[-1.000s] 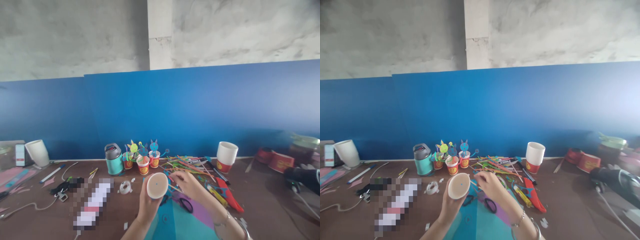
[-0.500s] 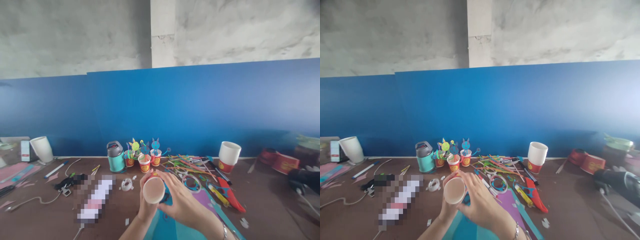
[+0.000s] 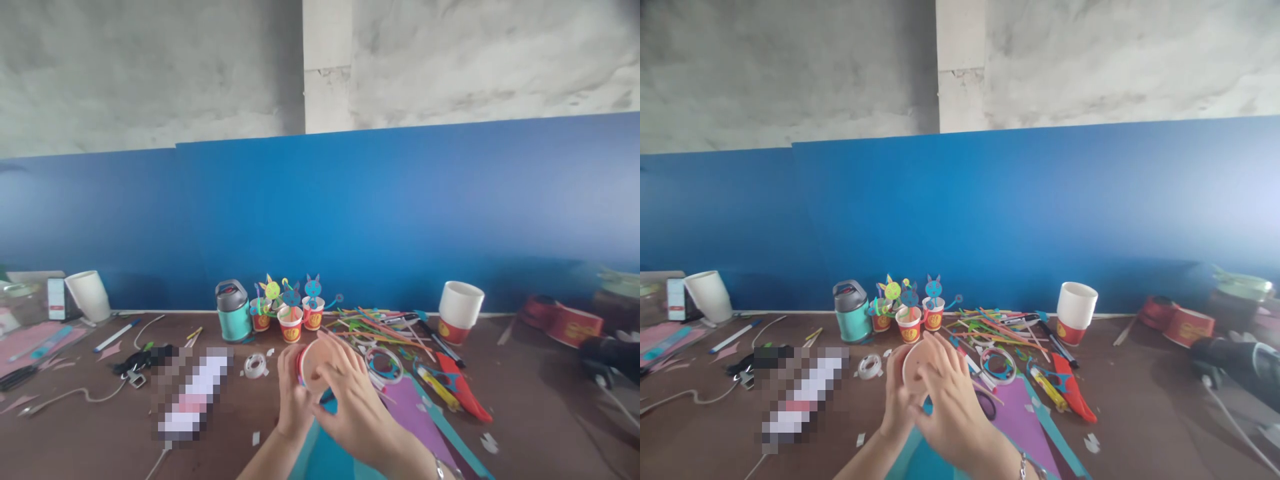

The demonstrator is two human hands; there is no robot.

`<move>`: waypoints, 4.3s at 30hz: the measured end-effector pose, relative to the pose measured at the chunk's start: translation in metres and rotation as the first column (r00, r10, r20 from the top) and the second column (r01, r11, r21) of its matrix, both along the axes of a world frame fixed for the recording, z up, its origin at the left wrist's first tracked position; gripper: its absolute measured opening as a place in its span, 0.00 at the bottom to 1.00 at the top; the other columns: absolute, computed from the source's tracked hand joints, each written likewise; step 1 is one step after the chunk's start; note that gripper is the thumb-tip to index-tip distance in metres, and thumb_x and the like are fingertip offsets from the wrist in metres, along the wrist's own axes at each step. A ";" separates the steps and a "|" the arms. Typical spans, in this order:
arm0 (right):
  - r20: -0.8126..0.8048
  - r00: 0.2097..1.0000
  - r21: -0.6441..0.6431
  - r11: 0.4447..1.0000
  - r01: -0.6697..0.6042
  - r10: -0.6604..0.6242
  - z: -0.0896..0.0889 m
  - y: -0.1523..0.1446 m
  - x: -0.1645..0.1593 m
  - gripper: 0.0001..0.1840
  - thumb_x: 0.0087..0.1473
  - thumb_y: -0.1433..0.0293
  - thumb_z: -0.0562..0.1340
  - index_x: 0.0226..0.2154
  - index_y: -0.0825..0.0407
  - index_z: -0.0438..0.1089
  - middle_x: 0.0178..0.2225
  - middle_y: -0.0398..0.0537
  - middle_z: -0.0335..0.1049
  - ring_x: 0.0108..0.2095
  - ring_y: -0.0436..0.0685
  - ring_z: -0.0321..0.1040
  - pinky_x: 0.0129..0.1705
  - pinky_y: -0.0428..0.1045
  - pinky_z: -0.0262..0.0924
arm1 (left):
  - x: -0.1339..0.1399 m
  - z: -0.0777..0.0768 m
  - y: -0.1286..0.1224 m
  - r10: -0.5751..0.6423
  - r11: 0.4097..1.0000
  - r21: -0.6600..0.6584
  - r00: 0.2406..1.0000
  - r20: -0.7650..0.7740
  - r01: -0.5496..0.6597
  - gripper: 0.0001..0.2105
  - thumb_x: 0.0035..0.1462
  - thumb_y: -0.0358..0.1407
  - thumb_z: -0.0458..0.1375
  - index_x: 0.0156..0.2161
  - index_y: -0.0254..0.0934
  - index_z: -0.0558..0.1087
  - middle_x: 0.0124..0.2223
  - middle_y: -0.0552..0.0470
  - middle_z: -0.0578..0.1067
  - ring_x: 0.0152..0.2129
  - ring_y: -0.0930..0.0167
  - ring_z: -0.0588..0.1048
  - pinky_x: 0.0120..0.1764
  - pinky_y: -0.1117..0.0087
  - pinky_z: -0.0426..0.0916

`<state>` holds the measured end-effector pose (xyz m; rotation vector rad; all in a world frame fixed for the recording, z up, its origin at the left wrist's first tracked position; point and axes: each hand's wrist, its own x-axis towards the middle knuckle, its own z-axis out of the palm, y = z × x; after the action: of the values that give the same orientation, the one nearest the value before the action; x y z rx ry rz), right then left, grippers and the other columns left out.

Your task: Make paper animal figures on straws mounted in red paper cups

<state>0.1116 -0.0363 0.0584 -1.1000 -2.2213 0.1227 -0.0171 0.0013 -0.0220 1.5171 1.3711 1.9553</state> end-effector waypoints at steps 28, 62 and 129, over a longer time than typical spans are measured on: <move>-0.176 0.980 -0.143 0.988 0.064 -0.089 0.001 0.024 0.011 0.06 0.45 0.76 0.59 0.21 0.51 0.67 0.59 0.52 0.60 0.60 0.66 0.52 0.57 0.62 0.49 | -0.001 -0.003 0.004 -0.007 0.999 -0.043 0.926 -0.377 -0.010 0.20 0.49 0.36 0.62 0.49 0.40 0.68 0.43 0.45 0.69 0.40 0.60 0.70 0.45 0.57 0.68; -0.108 0.936 -0.250 0.921 0.300 -0.335 -0.006 0.052 0.037 0.08 0.48 0.69 0.57 0.23 0.52 0.69 0.24 0.45 0.72 0.26 0.54 0.66 0.28 0.45 0.50 | 0.002 -0.011 0.001 -0.171 0.980 0.015 0.881 -0.442 0.198 0.25 0.46 0.35 0.65 0.49 0.40 0.64 0.45 0.46 0.72 0.42 0.61 0.72 0.45 0.58 0.69; 0.307 0.802 -0.131 0.811 0.570 -0.513 -0.038 0.116 0.091 0.17 0.56 0.75 0.52 0.40 0.50 0.75 0.46 0.54 0.72 0.49 0.62 0.64 0.46 0.51 0.55 | -0.010 -0.015 0.022 0.108 0.982 -0.147 0.992 -0.061 -0.116 0.42 0.45 0.45 0.64 0.62 0.37 0.49 0.58 0.37 0.61 0.53 0.55 0.66 0.51 0.53 0.64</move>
<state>0.2027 0.0793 0.0199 -1.9387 -2.0386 -0.0307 -0.0274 0.0229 -0.0366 1.4607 1.6196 1.8395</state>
